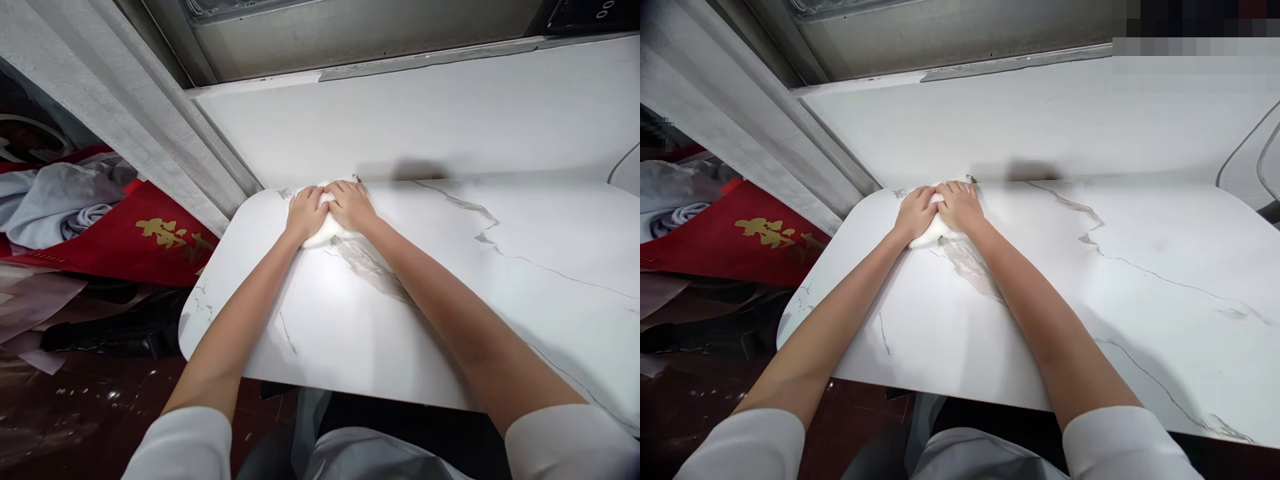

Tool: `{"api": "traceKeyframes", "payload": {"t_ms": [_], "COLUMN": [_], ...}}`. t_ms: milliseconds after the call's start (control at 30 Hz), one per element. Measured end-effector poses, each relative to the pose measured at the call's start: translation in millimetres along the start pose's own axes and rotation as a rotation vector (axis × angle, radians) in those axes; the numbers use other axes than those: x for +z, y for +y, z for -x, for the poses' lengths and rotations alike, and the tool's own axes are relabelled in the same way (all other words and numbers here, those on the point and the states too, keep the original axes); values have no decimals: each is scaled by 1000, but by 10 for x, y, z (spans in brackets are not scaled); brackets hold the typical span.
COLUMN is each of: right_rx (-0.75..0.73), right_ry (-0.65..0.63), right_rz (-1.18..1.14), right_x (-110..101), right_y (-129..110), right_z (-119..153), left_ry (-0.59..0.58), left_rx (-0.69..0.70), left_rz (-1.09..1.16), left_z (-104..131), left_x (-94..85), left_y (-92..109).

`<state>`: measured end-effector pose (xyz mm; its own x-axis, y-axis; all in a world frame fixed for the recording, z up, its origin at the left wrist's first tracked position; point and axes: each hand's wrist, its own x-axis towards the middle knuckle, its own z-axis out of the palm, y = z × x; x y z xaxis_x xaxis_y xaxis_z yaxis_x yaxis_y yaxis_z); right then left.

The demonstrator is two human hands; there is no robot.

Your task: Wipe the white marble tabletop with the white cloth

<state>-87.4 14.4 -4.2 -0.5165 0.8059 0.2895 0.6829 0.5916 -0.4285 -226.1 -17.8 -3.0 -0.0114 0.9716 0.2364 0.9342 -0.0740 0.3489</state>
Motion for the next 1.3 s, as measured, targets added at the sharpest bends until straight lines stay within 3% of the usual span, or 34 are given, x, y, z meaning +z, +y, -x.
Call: {"api": "traceKeyframes", "payload": {"t_ms": [267,567,733,933,1167,1300], "right_rx": [79,69,52,9,-37,-73], "right_ry": [4,8,-31,-56,-63,-34], "right_rz": [22,52,170,221,269,259], "right_x": [-39,-76,-145,-302,-570,-682], "right_y": [142,105,-5,-180,-270,-253], "right_z": [-212,-46,360,1167,2209,2611], "left_ry": [-5,-69,-91,-51,-154,-285], "left_rx": [7,-13,-14,-13,147,246], "left_rz": [37,-46,-95,-145,-33,62], "left_z": [-353,-165,263,1063,1924,2194], "left_x": [80,44,-18,-11,-74,-128], "left_y": [7,144,380,774,1204,1375]}}
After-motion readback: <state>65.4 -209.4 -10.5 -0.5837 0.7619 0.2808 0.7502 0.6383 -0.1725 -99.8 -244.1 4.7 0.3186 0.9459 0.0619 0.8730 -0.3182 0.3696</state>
